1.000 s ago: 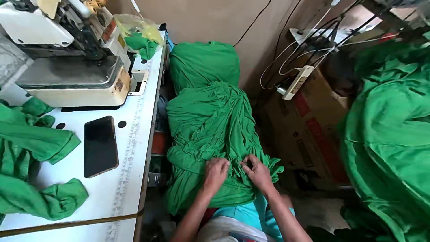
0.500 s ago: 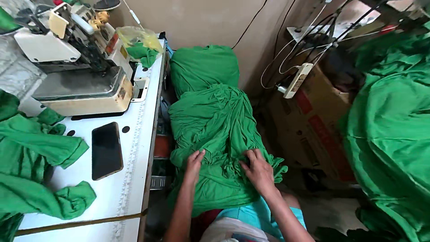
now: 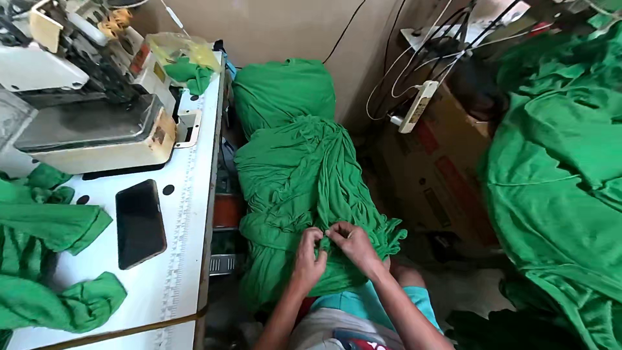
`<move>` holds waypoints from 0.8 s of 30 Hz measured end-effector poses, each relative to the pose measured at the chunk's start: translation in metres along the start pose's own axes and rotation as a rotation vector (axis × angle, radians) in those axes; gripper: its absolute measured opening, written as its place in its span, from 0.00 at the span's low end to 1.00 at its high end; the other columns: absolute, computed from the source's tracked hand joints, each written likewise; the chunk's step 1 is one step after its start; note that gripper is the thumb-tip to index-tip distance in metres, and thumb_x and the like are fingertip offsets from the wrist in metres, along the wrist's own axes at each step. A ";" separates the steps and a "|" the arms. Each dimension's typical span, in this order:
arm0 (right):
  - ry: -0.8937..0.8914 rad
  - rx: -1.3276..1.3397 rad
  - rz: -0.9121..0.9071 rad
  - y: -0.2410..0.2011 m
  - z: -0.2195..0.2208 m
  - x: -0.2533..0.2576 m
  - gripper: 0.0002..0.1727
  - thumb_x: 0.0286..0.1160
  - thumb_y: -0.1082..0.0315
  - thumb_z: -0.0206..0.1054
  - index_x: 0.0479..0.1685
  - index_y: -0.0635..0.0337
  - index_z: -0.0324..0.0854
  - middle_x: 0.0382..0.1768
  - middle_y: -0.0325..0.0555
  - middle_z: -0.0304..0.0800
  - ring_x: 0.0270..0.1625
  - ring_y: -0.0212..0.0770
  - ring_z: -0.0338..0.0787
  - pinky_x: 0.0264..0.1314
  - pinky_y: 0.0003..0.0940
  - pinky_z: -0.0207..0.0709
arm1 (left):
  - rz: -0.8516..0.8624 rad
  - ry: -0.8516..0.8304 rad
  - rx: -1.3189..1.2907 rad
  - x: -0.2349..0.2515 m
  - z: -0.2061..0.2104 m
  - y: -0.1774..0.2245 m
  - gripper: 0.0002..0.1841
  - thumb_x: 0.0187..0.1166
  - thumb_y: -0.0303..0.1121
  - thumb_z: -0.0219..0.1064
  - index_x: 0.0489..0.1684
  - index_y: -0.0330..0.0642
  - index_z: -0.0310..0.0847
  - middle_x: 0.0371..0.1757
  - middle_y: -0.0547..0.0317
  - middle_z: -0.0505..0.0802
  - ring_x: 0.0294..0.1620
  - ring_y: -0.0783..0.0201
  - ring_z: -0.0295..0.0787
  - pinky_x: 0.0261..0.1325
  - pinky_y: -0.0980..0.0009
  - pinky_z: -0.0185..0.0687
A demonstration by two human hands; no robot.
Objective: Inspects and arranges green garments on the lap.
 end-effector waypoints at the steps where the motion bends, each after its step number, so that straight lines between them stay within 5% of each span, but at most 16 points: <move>1: 0.017 0.043 0.005 0.004 -0.004 0.001 0.13 0.82 0.63 0.67 0.48 0.65 0.88 0.38 0.48 0.91 0.41 0.39 0.88 0.51 0.42 0.82 | -0.028 0.068 -0.078 -0.003 -0.005 -0.007 0.18 0.74 0.20 0.58 0.62 0.23 0.73 0.64 0.37 0.85 0.60 0.54 0.87 0.59 0.62 0.86; 4: 0.070 0.234 0.015 0.014 -0.011 -0.001 0.10 0.81 0.69 0.62 0.45 0.66 0.86 0.30 0.40 0.83 0.28 0.28 0.76 0.35 0.28 0.72 | -0.285 0.158 -0.101 -0.006 -0.019 -0.028 0.18 0.91 0.30 0.48 0.67 0.25 0.72 0.59 0.38 0.88 0.53 0.55 0.90 0.54 0.59 0.87; 6: 0.067 0.401 0.045 0.017 -0.008 -0.003 0.08 0.81 0.71 0.61 0.43 0.65 0.84 0.23 0.33 0.75 0.20 0.23 0.68 0.24 0.21 0.64 | -0.464 0.036 -0.084 -0.002 -0.016 -0.036 0.27 0.96 0.41 0.39 0.72 0.28 0.75 0.64 0.38 0.87 0.58 0.52 0.89 0.60 0.55 0.84; 8: 0.030 0.506 0.066 0.015 -0.002 -0.005 0.06 0.82 0.72 0.61 0.42 0.65 0.82 0.21 0.31 0.73 0.16 0.22 0.66 0.20 0.19 0.62 | -0.557 -0.083 -0.167 0.001 -0.008 -0.037 0.30 0.96 0.48 0.42 0.76 0.31 0.75 0.72 0.38 0.84 0.67 0.50 0.85 0.70 0.52 0.78; 12: 0.047 0.554 0.037 0.014 -0.002 -0.009 0.06 0.83 0.72 0.60 0.42 0.64 0.81 0.20 0.31 0.73 0.15 0.22 0.66 0.19 0.18 0.63 | -0.471 -0.013 -0.451 0.017 -0.006 -0.037 0.12 0.85 0.29 0.63 0.57 0.29 0.79 0.48 0.52 0.88 0.46 0.67 0.84 0.51 0.67 0.82; 16: 0.127 0.520 0.021 0.023 -0.016 -0.013 0.06 0.83 0.72 0.59 0.41 0.63 0.81 0.19 0.31 0.72 0.16 0.23 0.66 0.19 0.19 0.63 | -0.407 0.149 -0.668 0.021 -0.022 -0.042 0.08 0.86 0.24 0.57 0.56 0.30 0.75 0.44 0.59 0.88 0.43 0.70 0.86 0.51 0.68 0.85; 24: 0.116 0.594 0.003 0.027 -0.013 -0.016 0.05 0.84 0.72 0.60 0.42 0.62 0.81 0.21 0.31 0.77 0.15 0.23 0.68 0.18 0.17 0.65 | -0.506 0.219 -0.874 0.007 -0.013 -0.051 0.06 0.89 0.23 0.50 0.56 0.35 0.70 0.40 0.60 0.87 0.36 0.69 0.88 0.47 0.68 0.87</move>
Point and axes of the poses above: each hand's wrist, its own x-axis towards the middle knuckle, its own z-axis out of the palm, y = z × x, the point moved 10 cm from there along x, towards the middle knuckle
